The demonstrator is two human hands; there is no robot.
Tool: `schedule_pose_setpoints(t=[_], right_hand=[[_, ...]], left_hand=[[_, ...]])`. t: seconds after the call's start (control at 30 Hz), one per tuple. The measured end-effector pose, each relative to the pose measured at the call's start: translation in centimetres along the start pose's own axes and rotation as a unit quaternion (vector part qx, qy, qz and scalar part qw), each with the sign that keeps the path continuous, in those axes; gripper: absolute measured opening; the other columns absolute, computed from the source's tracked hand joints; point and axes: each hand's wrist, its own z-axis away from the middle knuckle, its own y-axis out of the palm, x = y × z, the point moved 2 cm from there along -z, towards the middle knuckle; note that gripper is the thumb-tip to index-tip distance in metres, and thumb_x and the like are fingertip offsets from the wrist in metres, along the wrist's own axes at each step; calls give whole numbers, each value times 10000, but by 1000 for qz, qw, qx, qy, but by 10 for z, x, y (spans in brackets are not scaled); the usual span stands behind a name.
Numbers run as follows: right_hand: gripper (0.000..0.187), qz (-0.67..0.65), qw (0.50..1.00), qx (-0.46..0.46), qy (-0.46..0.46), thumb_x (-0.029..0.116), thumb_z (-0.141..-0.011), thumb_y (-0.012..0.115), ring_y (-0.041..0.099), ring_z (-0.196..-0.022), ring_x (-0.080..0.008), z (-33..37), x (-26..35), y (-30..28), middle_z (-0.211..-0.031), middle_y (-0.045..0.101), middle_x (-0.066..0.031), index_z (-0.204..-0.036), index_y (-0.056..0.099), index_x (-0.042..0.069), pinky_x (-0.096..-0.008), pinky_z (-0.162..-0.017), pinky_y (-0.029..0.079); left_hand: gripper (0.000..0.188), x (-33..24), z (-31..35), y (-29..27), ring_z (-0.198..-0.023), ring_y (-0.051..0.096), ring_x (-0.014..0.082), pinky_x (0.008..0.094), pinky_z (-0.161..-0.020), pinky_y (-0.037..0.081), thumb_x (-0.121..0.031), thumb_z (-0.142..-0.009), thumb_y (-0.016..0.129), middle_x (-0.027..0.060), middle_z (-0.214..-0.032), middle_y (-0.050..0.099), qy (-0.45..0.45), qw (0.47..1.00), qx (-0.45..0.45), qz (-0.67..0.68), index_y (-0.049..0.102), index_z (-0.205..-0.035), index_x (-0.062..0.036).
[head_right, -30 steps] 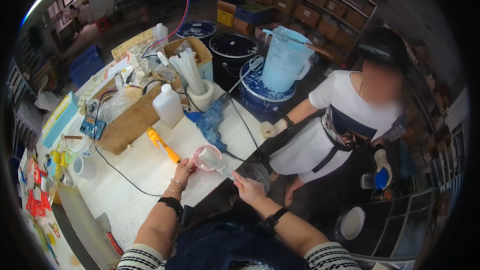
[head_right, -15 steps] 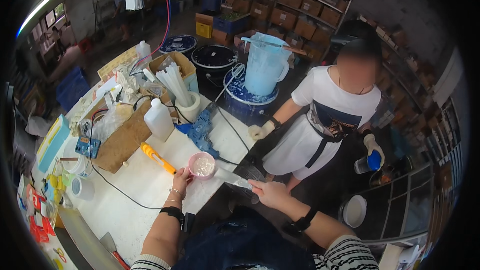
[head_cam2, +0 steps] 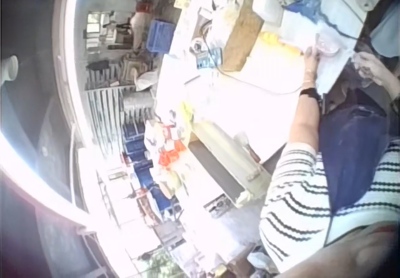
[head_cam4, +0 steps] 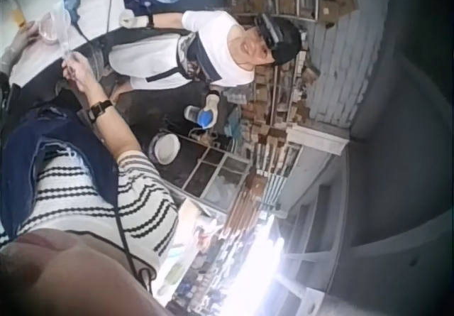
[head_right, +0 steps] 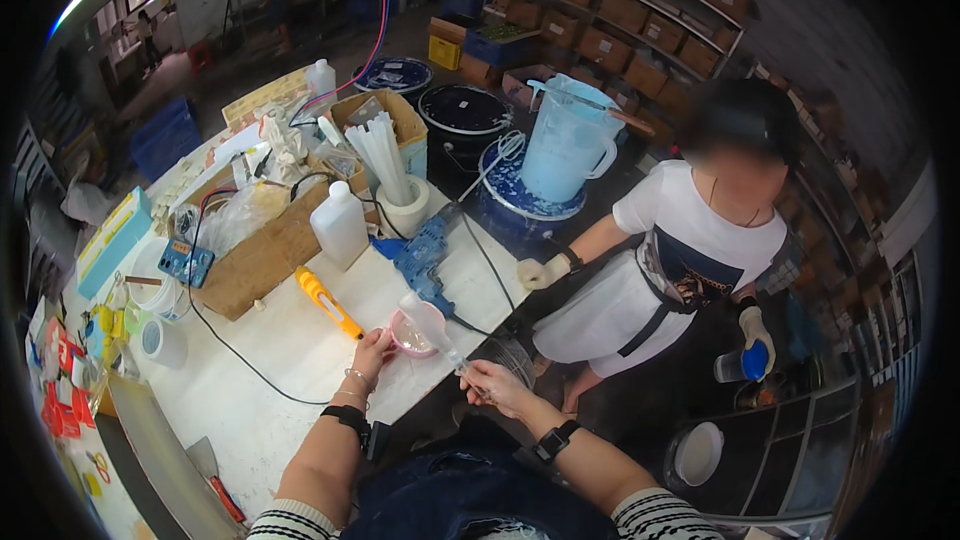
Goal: Mixing a white liquid in a pink cup using a spatula.
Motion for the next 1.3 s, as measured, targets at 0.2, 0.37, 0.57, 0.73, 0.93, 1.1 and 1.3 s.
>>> schedule_pose_setpoints(t=[0.2, 0.37, 0.57, 0.73, 0.93, 1.1, 1.3], right_hand=[[355, 26, 995, -79, -57, 333, -960, 455, 388, -508, -23, -36, -21, -13, -646, 432, 45, -952, 621, 19, -189, -430, 292], [367, 293, 937, -154, -114, 364, -929, 480, 547, -598, -203, -54, -30, -31, -673, 561, -74, -933, 620, 25, -305, -534, 417], [411, 462, 866, -173, -81, 453, -891, 482, 599, -836, -382, -39, -5, -22, -843, 626, -196, -940, 619, 69, -438, -689, 456], [432, 494, 847, -180, -72, 470, -892, 465, 602, -819, -379, -25, 6, -23, -823, 627, -188, -901, 614, 65, -448, -693, 449], [456, 508, 843, -177, -11, 484, -888, 458, 600, -824, -382, 8, 14, -28, -827, 631, -188, -883, 612, 55, -448, -705, 446], [479, 569, 795, -210, 6, 500, -888, 438, 604, -819, -372, 42, 19, -43, -801, 633, -176, -882, 620, 57, -444, -699, 446], [323, 350, 906, -238, 21, 321, -876, 585, 497, -553, -90, 85, 53, -42, -614, 542, -24, -805, 620, 8, -258, -522, 389]], left_hand=[[223, 3, 0, 0, -789, 511, 87, 256, -731, 433, -336, -914, 533, -28, -818, 569, 9, 1000, 0, -7, 587, -872, -124], [223, 3, 0, 5, -784, 512, 73, 228, -740, 428, -319, -919, 533, -26, -830, 577, 8, 1000, 22, 5, 587, -877, -106], [295, 13, -3, 2, -714, 508, 91, 226, -683, 428, -294, -918, 521, 7, -777, 576, 58, 998, -15, 36, 605, -874, -14], [286, 2, 3, 10, -750, 537, 102, 236, -730, 443, -274, -923, 523, 29, -809, 592, 58, 996, -12, 60, 597, -873, -3], [284, 5, 2, 9, -778, 557, 109, 242, -745, 461, -266, -925, 521, 41, -831, 600, 64, 996, -11, 68, 591, -890, 7], [220, -4, 5, 15, -787, 536, 87, 224, -761, 441, -248, -936, 514, -16, -837, 587, 44, 996, -5, 73, 597, -890, -49], [284, -4, 1, 7, -726, 509, 87, 236, -671, 446, -281, -925, 518, 12, -801, 580, 50, 999, -6, 19, 592, -863, -14]])
